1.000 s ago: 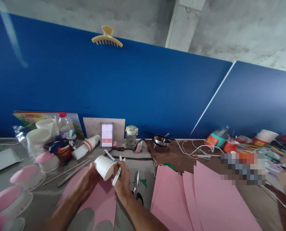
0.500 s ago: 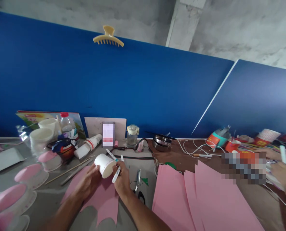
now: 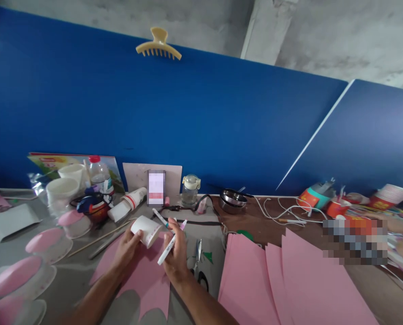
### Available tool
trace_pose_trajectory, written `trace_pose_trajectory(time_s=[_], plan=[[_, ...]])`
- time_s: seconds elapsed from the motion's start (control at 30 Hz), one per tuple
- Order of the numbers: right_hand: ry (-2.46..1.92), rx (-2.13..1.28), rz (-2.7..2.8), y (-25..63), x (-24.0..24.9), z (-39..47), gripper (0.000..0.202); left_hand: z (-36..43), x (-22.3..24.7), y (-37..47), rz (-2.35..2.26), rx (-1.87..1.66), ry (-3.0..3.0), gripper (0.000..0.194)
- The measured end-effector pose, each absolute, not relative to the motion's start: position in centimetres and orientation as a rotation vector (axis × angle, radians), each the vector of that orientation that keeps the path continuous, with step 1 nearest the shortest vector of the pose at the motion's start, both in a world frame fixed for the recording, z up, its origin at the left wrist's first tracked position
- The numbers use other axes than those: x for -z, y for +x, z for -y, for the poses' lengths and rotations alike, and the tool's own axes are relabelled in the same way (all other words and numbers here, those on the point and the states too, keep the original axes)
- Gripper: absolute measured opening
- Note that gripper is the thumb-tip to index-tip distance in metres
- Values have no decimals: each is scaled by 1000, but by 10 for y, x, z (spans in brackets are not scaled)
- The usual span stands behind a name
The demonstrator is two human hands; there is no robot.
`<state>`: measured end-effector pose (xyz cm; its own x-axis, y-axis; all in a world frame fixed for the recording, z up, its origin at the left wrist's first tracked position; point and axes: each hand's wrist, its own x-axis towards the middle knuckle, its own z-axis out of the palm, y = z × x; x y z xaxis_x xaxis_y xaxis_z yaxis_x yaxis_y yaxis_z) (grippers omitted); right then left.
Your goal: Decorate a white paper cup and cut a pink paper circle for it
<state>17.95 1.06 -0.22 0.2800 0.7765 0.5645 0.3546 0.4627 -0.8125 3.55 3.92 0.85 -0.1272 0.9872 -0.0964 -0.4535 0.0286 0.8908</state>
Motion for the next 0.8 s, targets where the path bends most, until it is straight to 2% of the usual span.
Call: trace_pose_trajectory(time_s=[0.17,0.27,0.4,0.63,0.8], plan=[[-1152,-380,1319,183,4,-13,32,-38,-4,41,-1155,-1512,851,83],[-1158,-393,1293,186,3,-16,30,-36,-2,43,-1275,-1597,1006,81],[-1131,-389,1310,187,4,-17,31,-34,5,45,-1373,-1474,1246,75],[-949,-351,1611,184,9,-11,58,-30,17,48,-1452,-1330,1679,82],[-1027,-226,1666,181,12,-11,62,-31,26,47,-1381,-1369,1838,68]])
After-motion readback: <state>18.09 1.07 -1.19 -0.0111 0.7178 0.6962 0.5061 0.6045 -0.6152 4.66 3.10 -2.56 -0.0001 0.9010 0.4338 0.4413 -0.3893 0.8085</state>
